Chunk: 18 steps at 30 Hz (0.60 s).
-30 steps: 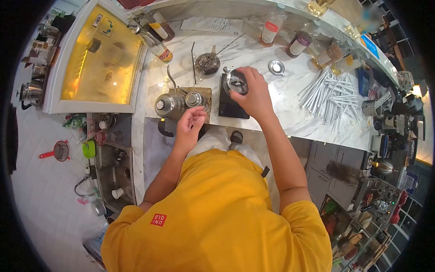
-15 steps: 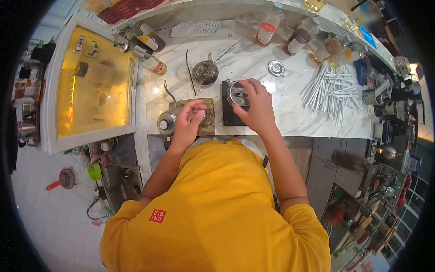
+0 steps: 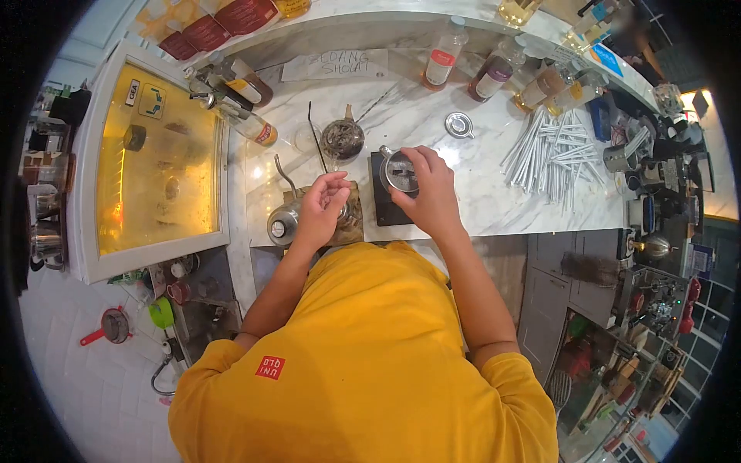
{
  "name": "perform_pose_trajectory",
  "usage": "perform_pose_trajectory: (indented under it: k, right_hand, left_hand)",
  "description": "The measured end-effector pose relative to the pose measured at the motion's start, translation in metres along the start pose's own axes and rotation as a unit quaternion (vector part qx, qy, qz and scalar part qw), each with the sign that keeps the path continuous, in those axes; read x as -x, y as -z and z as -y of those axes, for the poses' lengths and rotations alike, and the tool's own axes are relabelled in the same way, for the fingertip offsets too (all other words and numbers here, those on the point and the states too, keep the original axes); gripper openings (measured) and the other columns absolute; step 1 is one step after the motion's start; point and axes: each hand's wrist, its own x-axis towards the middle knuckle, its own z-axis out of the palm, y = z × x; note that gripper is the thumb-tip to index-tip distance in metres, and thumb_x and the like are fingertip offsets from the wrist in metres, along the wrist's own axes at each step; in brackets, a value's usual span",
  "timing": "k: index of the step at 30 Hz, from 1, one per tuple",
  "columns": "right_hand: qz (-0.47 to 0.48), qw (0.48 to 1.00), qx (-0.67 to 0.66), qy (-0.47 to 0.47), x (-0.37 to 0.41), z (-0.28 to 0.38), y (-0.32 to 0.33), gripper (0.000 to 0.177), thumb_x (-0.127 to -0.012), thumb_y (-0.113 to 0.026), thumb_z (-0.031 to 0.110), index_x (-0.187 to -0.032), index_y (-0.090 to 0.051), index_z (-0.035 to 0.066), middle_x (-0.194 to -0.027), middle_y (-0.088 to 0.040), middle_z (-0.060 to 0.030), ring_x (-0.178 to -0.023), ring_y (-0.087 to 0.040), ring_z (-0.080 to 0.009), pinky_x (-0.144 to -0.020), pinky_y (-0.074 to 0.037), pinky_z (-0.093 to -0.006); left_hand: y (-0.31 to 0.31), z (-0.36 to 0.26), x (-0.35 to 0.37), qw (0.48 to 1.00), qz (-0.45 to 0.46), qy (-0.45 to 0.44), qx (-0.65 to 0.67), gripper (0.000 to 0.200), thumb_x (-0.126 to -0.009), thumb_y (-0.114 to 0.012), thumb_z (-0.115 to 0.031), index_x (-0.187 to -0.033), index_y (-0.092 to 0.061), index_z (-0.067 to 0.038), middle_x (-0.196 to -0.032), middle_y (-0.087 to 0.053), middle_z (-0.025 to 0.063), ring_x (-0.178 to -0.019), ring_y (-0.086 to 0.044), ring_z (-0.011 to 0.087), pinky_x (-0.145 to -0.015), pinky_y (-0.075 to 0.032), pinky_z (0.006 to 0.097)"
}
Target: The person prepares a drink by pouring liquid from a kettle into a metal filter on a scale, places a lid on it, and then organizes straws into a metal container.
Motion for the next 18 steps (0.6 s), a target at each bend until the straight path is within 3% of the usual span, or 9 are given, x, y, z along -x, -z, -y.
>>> perform_pose_trajectory:
  k: [6, 11, 15, 18]
  right_hand:
    - [-0.008, 1.000, 0.006, -0.005, 0.001, 0.002, -0.006, 0.076, -0.075, -0.089, 0.026, -0.143, -0.056, 0.012, -0.142, -0.055, -0.0185, -0.129, -0.054, -0.0399, -0.109, -0.044, -0.0491]
    - [-0.032, 0.999, -0.002, 0.008, -0.002, 0.016, 0.017, 0.086, -0.076, -0.093, 0.032, -0.149, -0.053, 0.009, -0.158, -0.042, -0.0198, -0.145, -0.040, -0.0401, -0.117, -0.038, -0.0483]
    - [-0.070, 0.997, -0.030, 0.022, -0.015, 0.025, 0.042, 0.075, -0.080, -0.090, 0.023, -0.145, -0.055, 0.007, -0.152, -0.049, -0.0193, -0.141, -0.046, -0.0390, -0.116, -0.039, -0.0478]
    - [-0.091, 0.990, -0.107, 0.014, -0.017, 0.055, 0.056, 0.056, -0.084, -0.086, 0.015, -0.133, -0.061, 0.002, -0.126, -0.067, -0.0156, -0.119, -0.064, -0.0308, -0.103, -0.049, -0.0399]
  left_hand:
    - [0.004, -0.006, -0.006, 1.000, 0.008, 0.008, -0.015, 0.035, -0.103, -0.067, -0.013, -0.136, -0.061, -0.001, -0.119, -0.068, 0.0076, -0.106, -0.063, 0.0117, -0.094, -0.051, 0.0273]
    - [0.015, -0.005, -0.015, 0.999, -0.040, -0.018, -0.005, 0.034, -0.100, -0.070, -0.014, -0.131, -0.064, -0.002, -0.110, -0.070, 0.0065, -0.097, -0.065, 0.0128, -0.089, -0.053, 0.0283]
    - [0.026, -0.018, -0.014, 0.997, -0.072, -0.025, -0.020, 0.033, -0.100, -0.070, -0.013, -0.131, -0.065, -0.002, -0.109, -0.070, 0.0061, -0.097, -0.064, 0.0121, -0.089, -0.053, 0.0280]
    - [0.033, -0.019, -0.010, 0.996, -0.082, -0.015, -0.010, 0.032, -0.101, -0.070, -0.013, -0.130, -0.065, -0.002, -0.109, -0.070, 0.0060, -0.097, -0.064, 0.0121, -0.090, -0.052, 0.0279]
